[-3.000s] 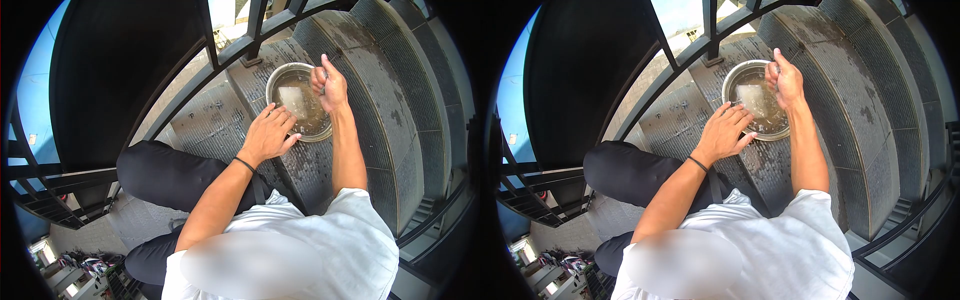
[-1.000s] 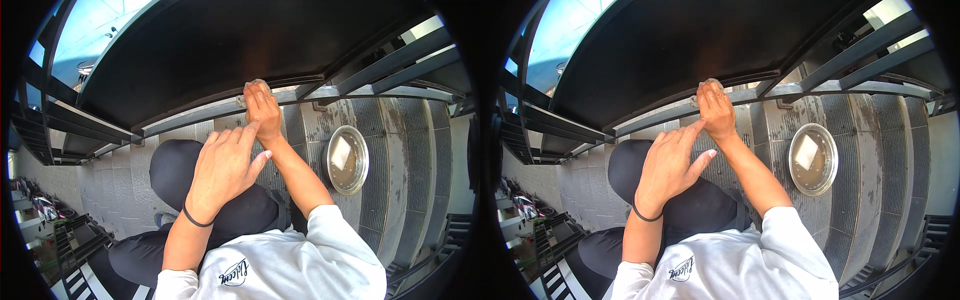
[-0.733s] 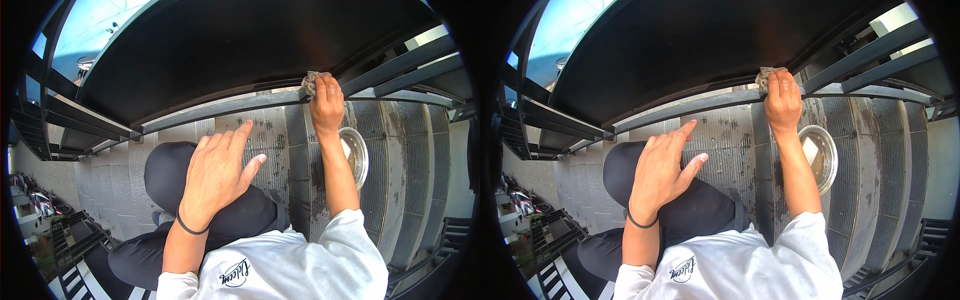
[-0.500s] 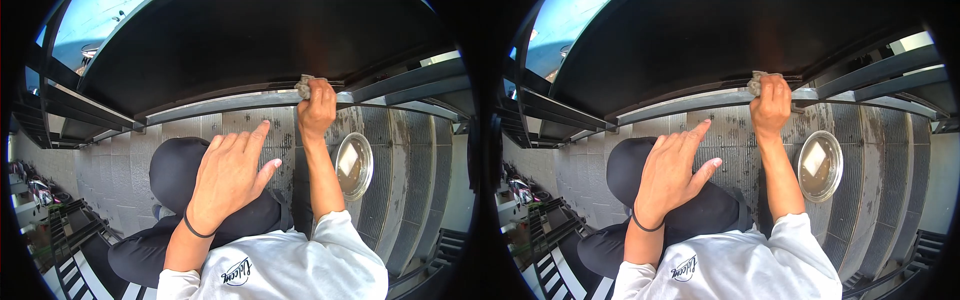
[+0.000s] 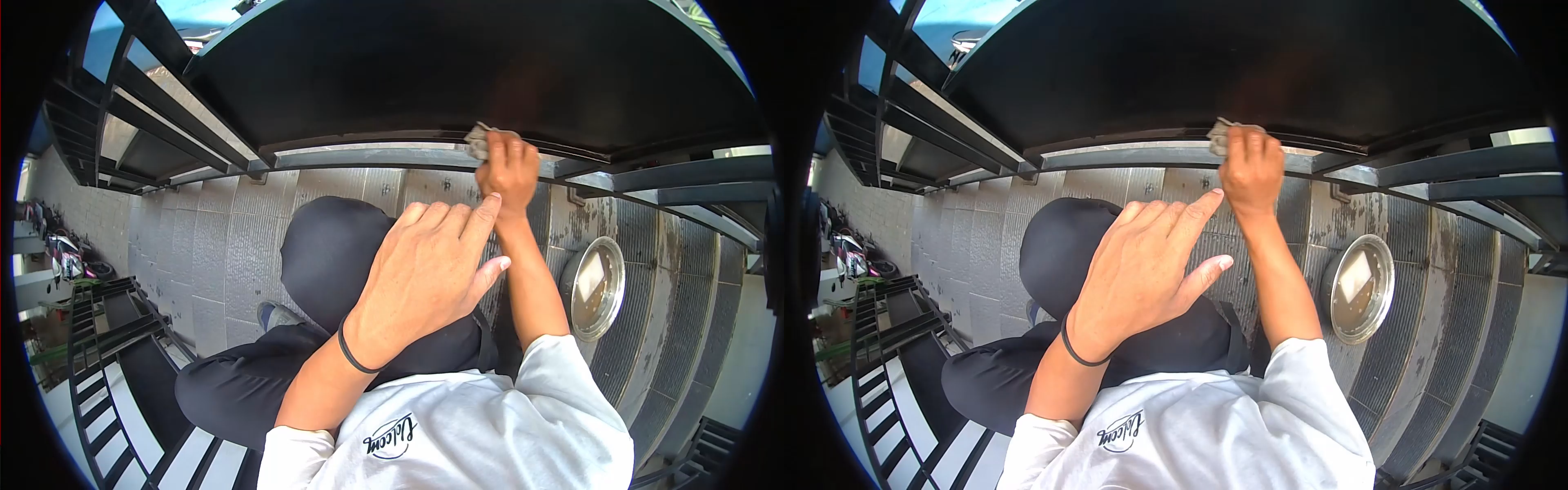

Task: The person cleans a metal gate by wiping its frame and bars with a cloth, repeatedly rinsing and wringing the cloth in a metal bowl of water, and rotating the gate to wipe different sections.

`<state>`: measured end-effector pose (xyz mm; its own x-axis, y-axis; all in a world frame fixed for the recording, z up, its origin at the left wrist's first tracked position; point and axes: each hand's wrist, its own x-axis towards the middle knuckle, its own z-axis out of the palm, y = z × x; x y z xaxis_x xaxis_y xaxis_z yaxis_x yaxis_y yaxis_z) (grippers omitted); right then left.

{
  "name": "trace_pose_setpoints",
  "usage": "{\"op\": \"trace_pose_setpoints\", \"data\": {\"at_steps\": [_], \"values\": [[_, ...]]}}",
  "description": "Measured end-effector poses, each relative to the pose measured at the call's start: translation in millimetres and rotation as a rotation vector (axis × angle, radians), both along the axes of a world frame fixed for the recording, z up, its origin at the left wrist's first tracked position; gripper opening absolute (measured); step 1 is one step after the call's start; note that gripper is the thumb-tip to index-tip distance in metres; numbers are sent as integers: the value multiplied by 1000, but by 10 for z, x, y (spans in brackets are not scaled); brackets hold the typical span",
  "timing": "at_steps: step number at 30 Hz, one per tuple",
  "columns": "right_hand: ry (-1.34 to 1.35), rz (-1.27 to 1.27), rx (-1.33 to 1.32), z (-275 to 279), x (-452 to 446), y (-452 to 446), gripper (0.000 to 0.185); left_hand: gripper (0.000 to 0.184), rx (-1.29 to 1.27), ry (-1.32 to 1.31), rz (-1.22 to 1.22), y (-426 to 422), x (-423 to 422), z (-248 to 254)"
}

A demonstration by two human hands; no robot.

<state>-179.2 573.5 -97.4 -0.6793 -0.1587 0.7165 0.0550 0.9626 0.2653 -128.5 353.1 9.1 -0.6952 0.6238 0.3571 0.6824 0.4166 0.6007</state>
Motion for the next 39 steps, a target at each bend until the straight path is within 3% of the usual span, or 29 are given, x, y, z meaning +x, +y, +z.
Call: {"op": "trace_pose_setpoints", "data": {"at_steps": [3,7,16,20,27,30,39], "values": [[164,-49,36,249,188,437,34,61,64,-28,2,-59,17,12],[209,-106,-21,57,67,194,33,61,74,-77,-28,-105,25,34],[-48,315,-89,-927,-742,-1464,20,60,125,-103,10,-150,-29,-38],[-126,413,-54,-822,-722,-1338,20,60,168,-80,31,-158,13,-53],[-92,221,19,-217,-158,-358,34,56,226,-47,79,-181,62,-66],[-52,166,43,-367,-280,-542,32,56,242,-68,50,-172,78,-78],[-115,513,46,-1167,-1035,-1848,17,46,232,-25,105,-185,25,-125]]}}
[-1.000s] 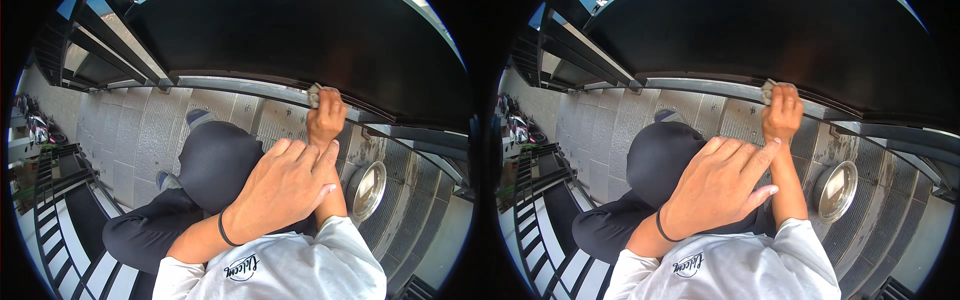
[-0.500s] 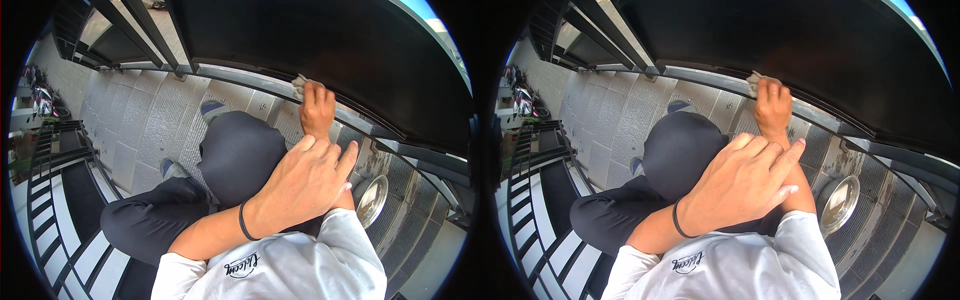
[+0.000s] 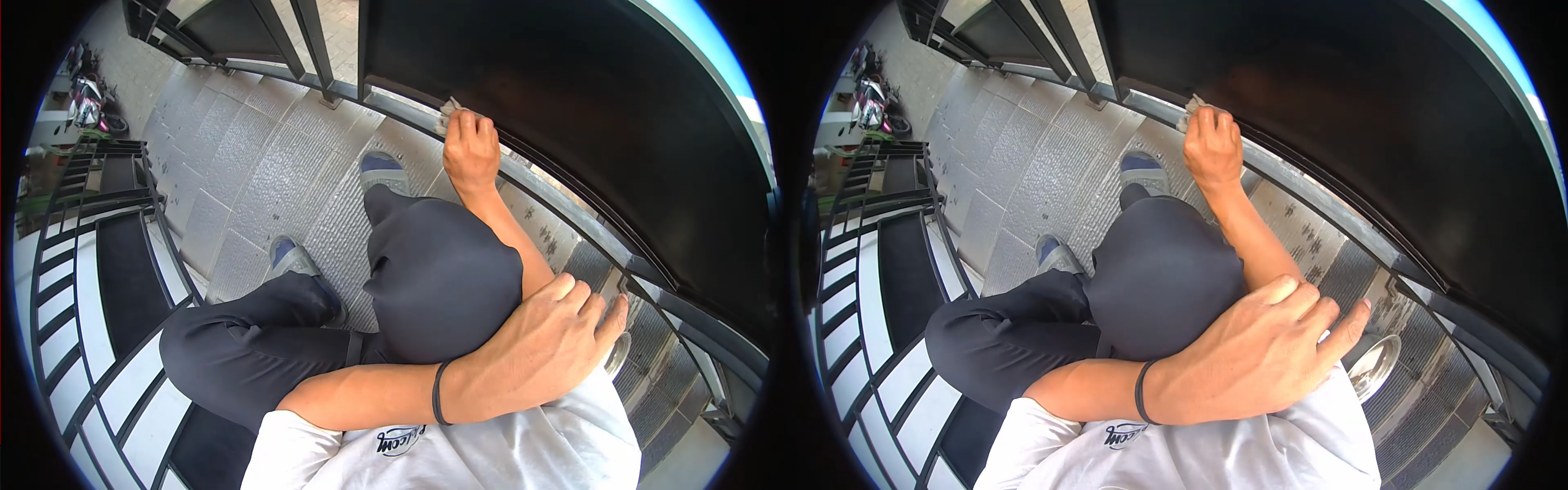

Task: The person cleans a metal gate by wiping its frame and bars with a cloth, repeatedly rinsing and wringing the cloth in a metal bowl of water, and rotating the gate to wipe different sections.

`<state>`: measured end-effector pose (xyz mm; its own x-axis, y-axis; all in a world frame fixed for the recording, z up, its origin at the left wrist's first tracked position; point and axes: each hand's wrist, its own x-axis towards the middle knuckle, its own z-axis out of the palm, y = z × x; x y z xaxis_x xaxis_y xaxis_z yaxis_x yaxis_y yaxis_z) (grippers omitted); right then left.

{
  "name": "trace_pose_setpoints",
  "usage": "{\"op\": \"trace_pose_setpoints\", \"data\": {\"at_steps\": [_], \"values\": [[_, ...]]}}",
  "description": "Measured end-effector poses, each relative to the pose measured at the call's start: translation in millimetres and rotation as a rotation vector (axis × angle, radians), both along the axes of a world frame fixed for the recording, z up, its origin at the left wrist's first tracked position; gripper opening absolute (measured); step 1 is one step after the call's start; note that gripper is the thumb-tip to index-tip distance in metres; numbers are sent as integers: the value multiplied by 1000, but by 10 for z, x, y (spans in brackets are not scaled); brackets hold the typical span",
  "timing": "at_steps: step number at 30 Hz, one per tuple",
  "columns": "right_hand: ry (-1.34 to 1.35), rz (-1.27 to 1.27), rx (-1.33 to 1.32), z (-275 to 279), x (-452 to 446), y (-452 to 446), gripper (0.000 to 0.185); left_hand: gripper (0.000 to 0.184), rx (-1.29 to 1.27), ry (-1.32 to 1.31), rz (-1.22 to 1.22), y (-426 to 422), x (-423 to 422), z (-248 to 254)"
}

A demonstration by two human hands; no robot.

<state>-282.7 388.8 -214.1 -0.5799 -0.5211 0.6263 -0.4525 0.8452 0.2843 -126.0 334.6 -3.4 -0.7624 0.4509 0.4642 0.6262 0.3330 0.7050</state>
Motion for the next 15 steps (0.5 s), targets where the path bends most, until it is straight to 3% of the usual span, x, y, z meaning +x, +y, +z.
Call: {"op": "trace_pose_setpoints", "data": {"at_steps": [6,15], "values": [[-89,78,51,-134,-201,-392,8,47,96,0,50,37,20,13],[-138,-49,160,623,447,869,30,55,227,-45,76,5,70,8]]}}
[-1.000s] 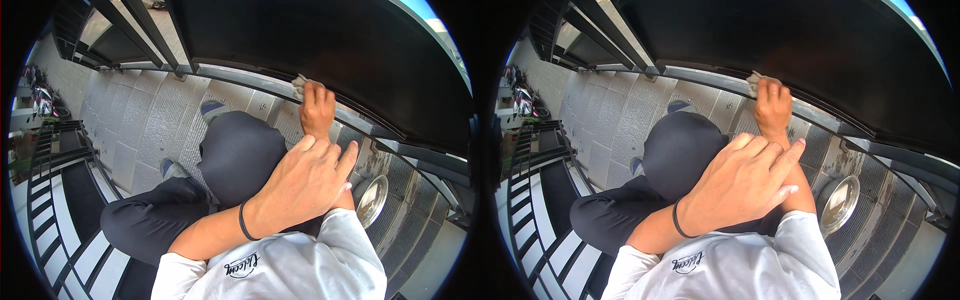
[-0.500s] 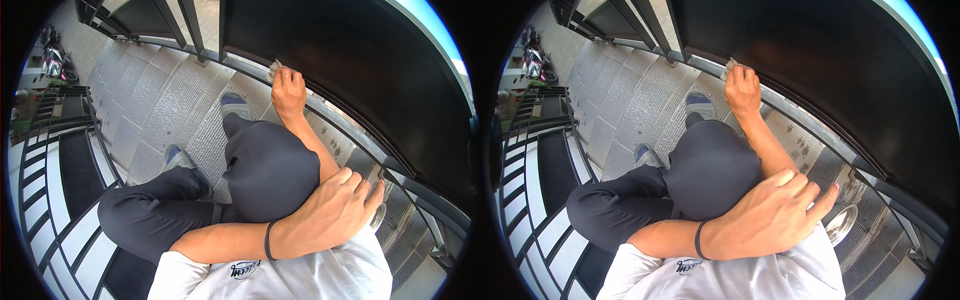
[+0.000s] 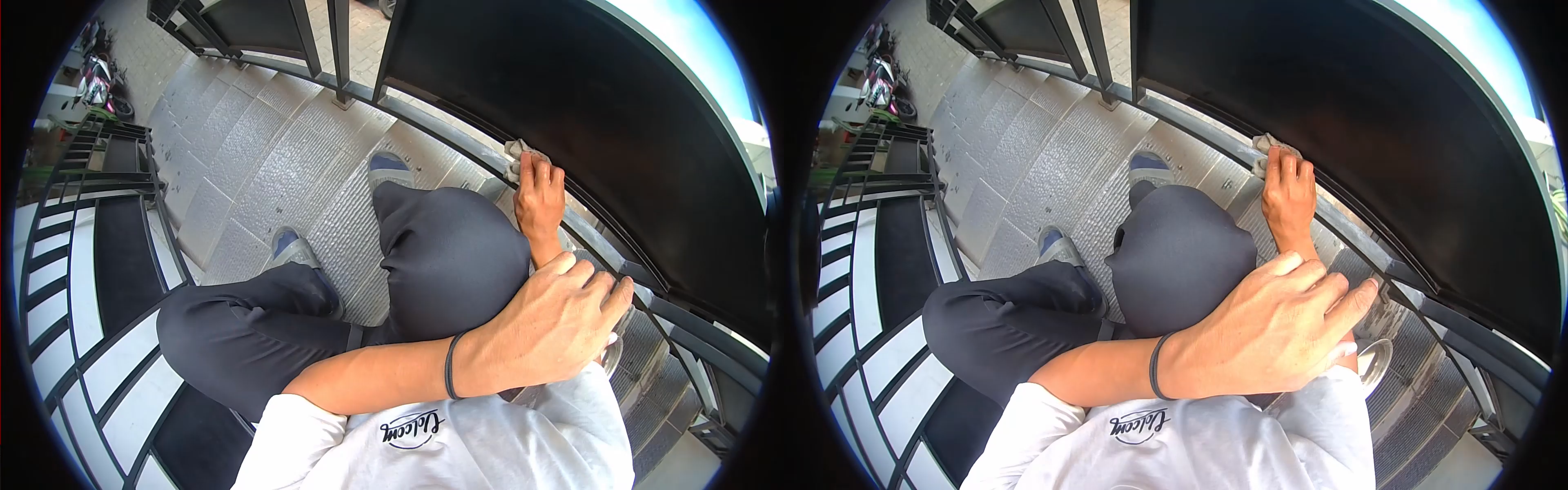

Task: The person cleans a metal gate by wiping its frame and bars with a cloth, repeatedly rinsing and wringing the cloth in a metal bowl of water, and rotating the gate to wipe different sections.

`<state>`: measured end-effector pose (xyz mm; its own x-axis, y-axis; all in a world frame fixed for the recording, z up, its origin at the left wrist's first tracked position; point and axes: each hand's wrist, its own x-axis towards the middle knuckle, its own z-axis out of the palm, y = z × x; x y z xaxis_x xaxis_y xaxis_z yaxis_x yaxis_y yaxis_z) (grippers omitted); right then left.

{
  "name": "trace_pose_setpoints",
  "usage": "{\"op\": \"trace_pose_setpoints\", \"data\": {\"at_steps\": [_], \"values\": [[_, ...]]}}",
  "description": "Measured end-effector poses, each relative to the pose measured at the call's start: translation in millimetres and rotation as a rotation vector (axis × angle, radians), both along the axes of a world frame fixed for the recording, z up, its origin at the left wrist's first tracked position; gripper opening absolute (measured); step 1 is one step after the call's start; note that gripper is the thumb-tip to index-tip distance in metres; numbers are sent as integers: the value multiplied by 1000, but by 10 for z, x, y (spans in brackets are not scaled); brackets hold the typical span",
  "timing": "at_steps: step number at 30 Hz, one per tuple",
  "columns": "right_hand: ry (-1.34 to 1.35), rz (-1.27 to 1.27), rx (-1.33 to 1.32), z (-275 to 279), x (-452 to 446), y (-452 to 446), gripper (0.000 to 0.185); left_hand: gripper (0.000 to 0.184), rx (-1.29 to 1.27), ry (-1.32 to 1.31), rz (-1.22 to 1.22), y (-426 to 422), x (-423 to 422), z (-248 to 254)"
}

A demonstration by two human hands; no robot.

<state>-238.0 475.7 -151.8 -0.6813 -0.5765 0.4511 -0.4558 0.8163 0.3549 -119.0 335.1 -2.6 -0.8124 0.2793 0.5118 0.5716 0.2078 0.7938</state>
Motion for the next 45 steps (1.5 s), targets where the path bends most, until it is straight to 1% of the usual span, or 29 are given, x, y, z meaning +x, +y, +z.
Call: {"op": "trace_pose_setpoints", "data": {"at_steps": [2,5,7,9,10,12,13,15,16,18,20,21,23,25,26,28,35,37,40,41,43,45], "values": [[56,62,-12,-54,-12,5,32,56,27,-17,3,-14,6,12],[42,48,-26,-246,-166,-222,32,56,70,-37,7,-18,-19,30],[8,76,-35,-331,-259,-507,29,56,227,-43,34,6,-33,31],[-29,119,-43,-488,-418,-794,34,59,254,-86,28,-14,-62,75],[-31,125,-46,-568,-506,-926,34,60,318,-114,37,-29,-86,87],[-62,210,-24,-747,-663,-1185,28,62,421,-169,40,-56,-115,87],[-61,218,-30,-845,-750,-1318,28,62,415,-166,48,-73,-124,95],[-65,326,-51,-1005,-911,-1572,8,60,527,-221,97,-98,-142,122],[-78,321,-62,-1052,-966,-1697,8,60,519,-209,100,-110,-158,126],[-84,309,-49,-1038,-955,-1746,8,58,589,-238,125,-126,-155,137],[-112,287,-22,-944,-922,-1669,10,57,596,-229,128,-145,-131,150],[-106,292,-18,-863,-874,-1570,10,57,606,-232,127,-147,-124,147],[-100,196,-57,-707,-696,-1276,14,59,601,-194,148,-114,-85,128],[-68,164,-32,-518,-537,-954,18,59,583,-186,113,-114,-59,129],[-70,166,-27,-492,-506,-880,18,59,571,-200,76,-132,-38,128],[-65,152,-28,-459,-510,-824,19,59,589,-184,88,-125,-28,125],[-109,203,45,-848,-825,-1491,13,62,683,-228,97,-172,-98,123],[-109,216,47,-969,-917,-1743,12,63,659,-231,112,-215,-106,133],[-100,251,30,-1118,-1049,-2001,9,63,721,-273,125,-250,-135,148],[-92,270,14,-1147,-1085,-2050,9,63,717,-267,131,-270,-154,146],[-99,276,19,-1208,-1120,-2069,8,62,788,-335,118,-298,-153,151],[-99,326,25,-1225,-1146,-2059,8,61,782,-339,118,-292,-133,162]]}}
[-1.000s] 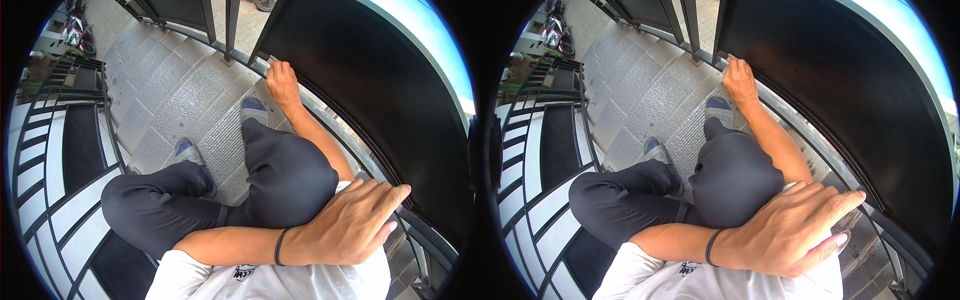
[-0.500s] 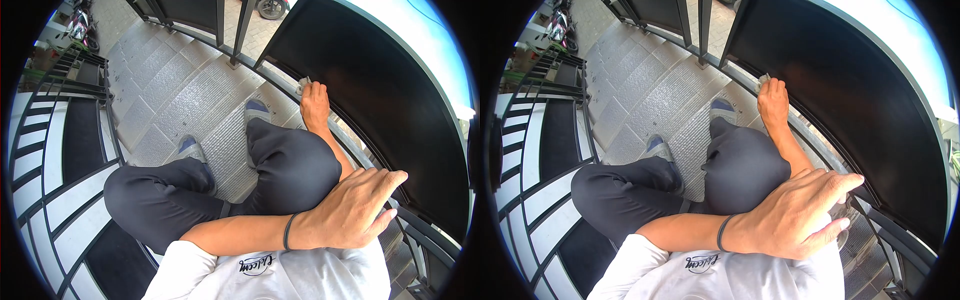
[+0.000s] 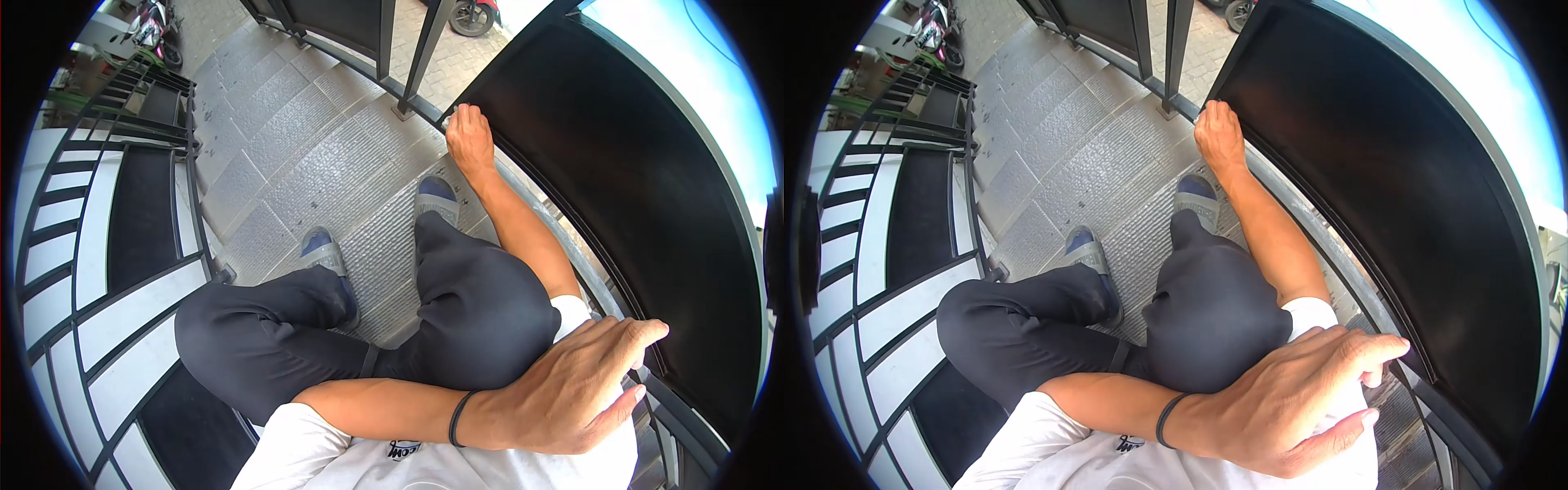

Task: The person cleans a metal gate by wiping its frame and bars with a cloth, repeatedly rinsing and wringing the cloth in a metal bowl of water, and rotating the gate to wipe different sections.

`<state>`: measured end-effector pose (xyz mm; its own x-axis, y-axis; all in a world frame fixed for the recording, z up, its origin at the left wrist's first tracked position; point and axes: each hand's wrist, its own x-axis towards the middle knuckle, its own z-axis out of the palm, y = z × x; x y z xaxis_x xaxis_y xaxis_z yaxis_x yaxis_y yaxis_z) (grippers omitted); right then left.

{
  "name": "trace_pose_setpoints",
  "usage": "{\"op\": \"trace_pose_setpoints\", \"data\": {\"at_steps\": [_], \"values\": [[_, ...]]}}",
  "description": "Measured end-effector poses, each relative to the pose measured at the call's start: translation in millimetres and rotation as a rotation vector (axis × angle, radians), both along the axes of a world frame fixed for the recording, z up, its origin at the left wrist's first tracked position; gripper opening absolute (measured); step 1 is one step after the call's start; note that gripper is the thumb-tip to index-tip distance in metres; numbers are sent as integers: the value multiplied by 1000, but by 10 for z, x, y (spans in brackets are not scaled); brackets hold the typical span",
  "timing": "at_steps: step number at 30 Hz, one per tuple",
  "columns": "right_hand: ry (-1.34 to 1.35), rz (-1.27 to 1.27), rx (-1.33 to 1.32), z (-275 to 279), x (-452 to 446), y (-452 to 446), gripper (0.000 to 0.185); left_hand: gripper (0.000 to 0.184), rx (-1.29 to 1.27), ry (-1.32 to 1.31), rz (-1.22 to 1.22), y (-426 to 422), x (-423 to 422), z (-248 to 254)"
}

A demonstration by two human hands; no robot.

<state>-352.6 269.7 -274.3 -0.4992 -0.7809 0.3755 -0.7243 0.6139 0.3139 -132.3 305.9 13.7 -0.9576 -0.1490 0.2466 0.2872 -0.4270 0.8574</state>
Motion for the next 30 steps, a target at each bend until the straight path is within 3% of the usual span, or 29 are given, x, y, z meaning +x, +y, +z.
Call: {"op": "trace_pose_setpoints", "data": {"at_steps": [9,21,24,30], "values": [[30,-95,123,156,121,74,14,59,-174,72,23,69,76,10],[-50,-100,117,124,89,-64,15,62,-4,11,-44,0,37,15],[11,-43,239,226,108,-31,16,62,3,-7,-60,47,22,-1],[-85,-179,637,616,334,-55,14,62,-35,22,-54,61,63,17]]}}
